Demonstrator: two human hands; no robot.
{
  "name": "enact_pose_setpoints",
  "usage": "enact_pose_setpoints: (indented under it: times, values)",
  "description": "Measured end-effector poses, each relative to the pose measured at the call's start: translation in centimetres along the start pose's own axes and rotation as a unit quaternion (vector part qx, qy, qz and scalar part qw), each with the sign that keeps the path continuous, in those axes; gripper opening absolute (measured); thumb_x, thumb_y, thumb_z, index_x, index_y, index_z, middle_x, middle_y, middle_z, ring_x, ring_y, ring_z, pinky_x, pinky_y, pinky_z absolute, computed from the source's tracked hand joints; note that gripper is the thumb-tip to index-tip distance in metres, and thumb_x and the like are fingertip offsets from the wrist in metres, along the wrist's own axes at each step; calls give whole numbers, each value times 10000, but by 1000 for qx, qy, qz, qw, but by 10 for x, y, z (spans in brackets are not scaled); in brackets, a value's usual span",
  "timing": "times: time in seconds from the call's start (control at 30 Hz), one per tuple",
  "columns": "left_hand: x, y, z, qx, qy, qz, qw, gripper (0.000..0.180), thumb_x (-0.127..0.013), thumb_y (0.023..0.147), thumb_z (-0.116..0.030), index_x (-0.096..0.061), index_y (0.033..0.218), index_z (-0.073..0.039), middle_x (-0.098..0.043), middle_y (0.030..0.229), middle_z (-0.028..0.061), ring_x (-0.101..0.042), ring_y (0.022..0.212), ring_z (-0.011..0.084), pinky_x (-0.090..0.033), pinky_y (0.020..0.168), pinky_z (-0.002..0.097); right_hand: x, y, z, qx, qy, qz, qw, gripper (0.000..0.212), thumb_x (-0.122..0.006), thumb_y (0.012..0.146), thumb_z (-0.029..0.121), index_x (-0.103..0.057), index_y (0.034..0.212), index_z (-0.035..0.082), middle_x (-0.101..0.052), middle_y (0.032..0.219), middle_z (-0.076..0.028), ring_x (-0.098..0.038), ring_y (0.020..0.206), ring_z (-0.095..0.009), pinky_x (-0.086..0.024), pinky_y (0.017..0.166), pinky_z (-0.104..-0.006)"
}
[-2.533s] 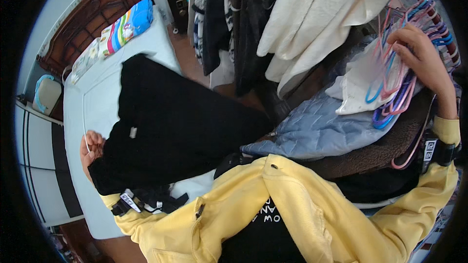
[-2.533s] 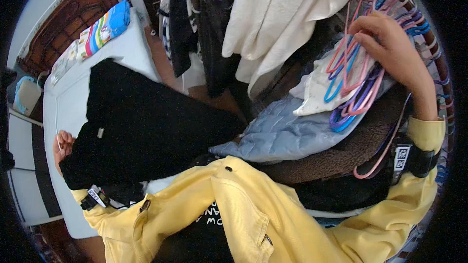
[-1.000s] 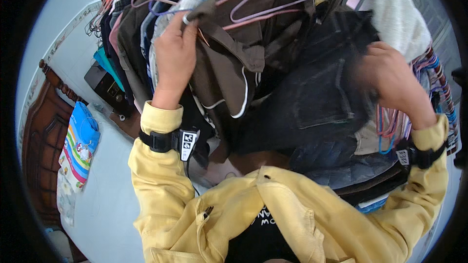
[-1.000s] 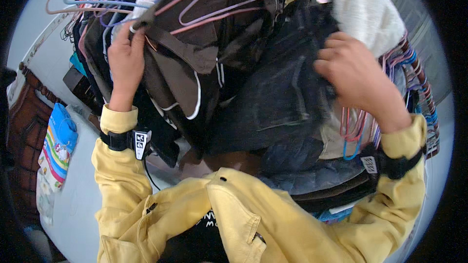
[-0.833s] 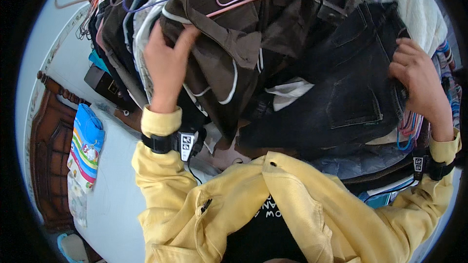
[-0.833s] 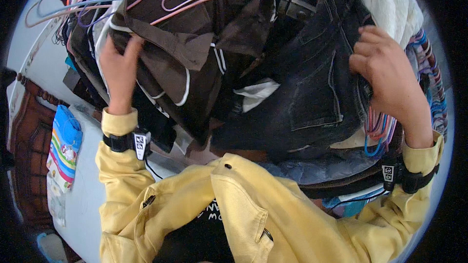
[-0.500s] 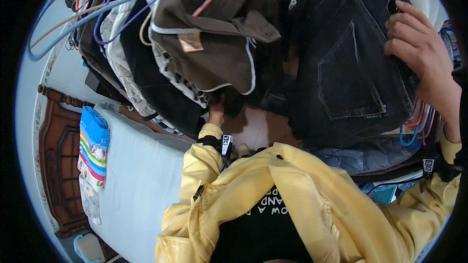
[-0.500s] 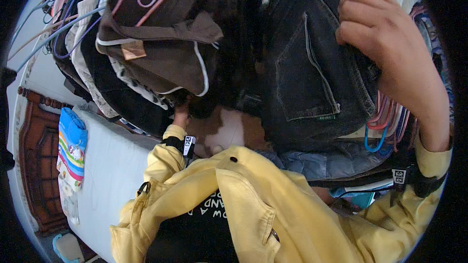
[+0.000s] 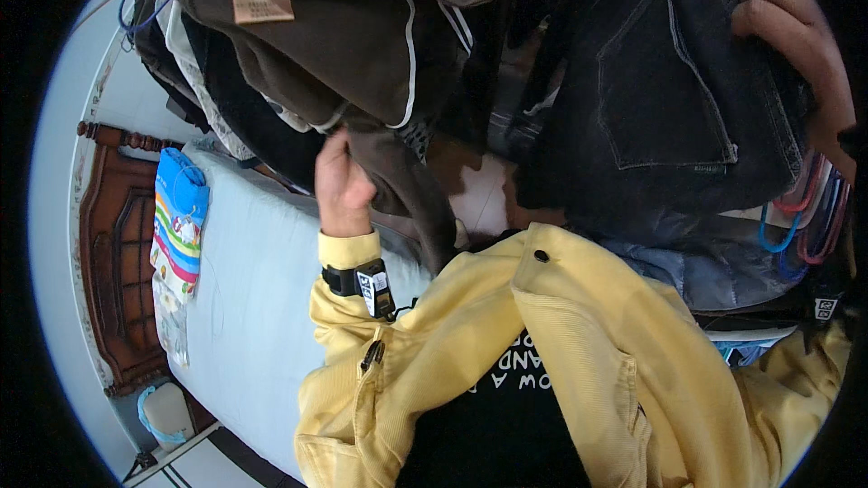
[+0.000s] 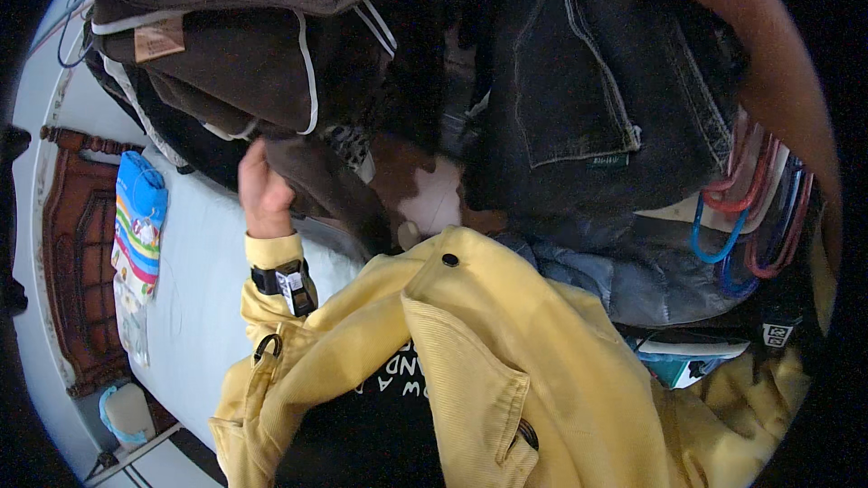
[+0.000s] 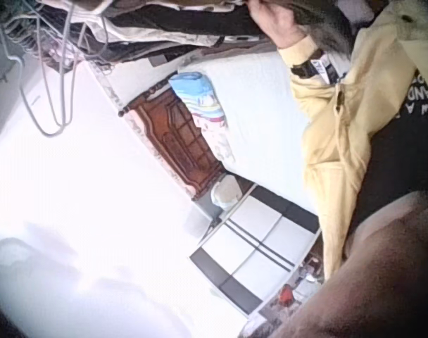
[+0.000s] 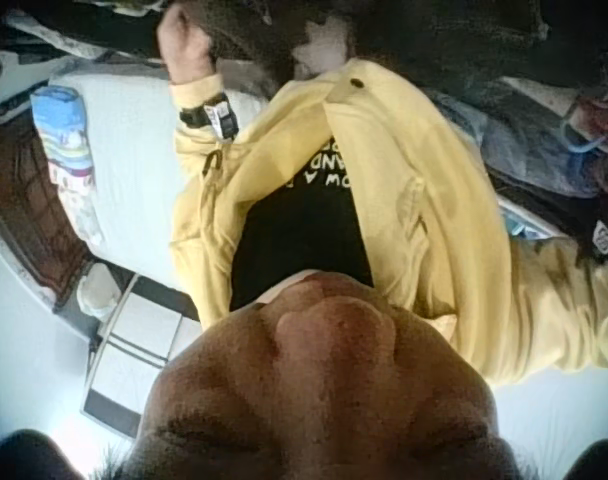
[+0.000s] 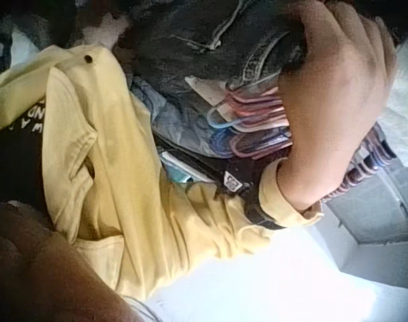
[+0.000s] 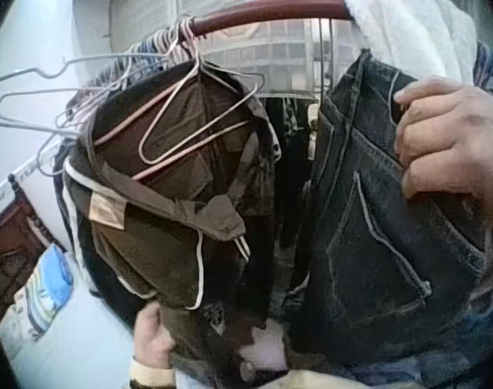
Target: The person browses a crowded clothing rack, removing several garments from hangers and placing them on a nearby bed. They also remove a grey cloth, walk across the room, and discard it in a trash bin before returning to the rack to continue sorting.
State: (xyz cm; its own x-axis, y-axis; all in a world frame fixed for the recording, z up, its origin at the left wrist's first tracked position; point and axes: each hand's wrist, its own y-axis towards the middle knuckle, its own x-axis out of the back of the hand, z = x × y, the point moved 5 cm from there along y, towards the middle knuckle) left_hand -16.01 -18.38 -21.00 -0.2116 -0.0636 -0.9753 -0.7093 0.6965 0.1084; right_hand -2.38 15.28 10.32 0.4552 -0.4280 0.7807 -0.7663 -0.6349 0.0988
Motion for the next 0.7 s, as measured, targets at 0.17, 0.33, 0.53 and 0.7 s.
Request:
enact_pose_setpoints:
  times: [0.17,0.33,0.53,0.7]
  values:
    - [7,-54,-2,-178,741,-229,605,288,-666,942,-151,-673,1174,20,-703,1212,169,-668,1033,271,-517,941,373,-2,0,1,2,-2,-11,1000,453,-777,602,26,-685,1044,60,-639,1129,-131,-574,1263,-307,-289,1250,-508]
    - [119,-76,86,149,734,-283,600,358,-661,991,-249,-682,1184,52,-726,1128,144,-640,1051,210,-499,915,380,12,2,2,-5,-4,-7,1000,466,-755,612,10,-694,1071,54,-645,1142,-135,-571,1269,-308,-280,1253,-506]
    - [47,-36,50,-92,332,-197,918,317,-555,1063,-184,-603,1323,-7,-665,1279,83,-649,1124,217,-522,994,370,48,11,14,-13,35,58,998,484,-729,624,-9,-705,1104,46,-653,1157,-141,-567,1275,-308,-269,1257,-504]
    - [-42,29,60,-102,451,-111,880,307,-525,1072,-159,-596,1339,-26,-662,1292,88,-635,1150,230,-520,1013,389,80,14,93,-35,206,156,965,360,-752,808,149,-677,1142,36,-627,1268,-153,-615,1241,-311,-399,1177,-502]
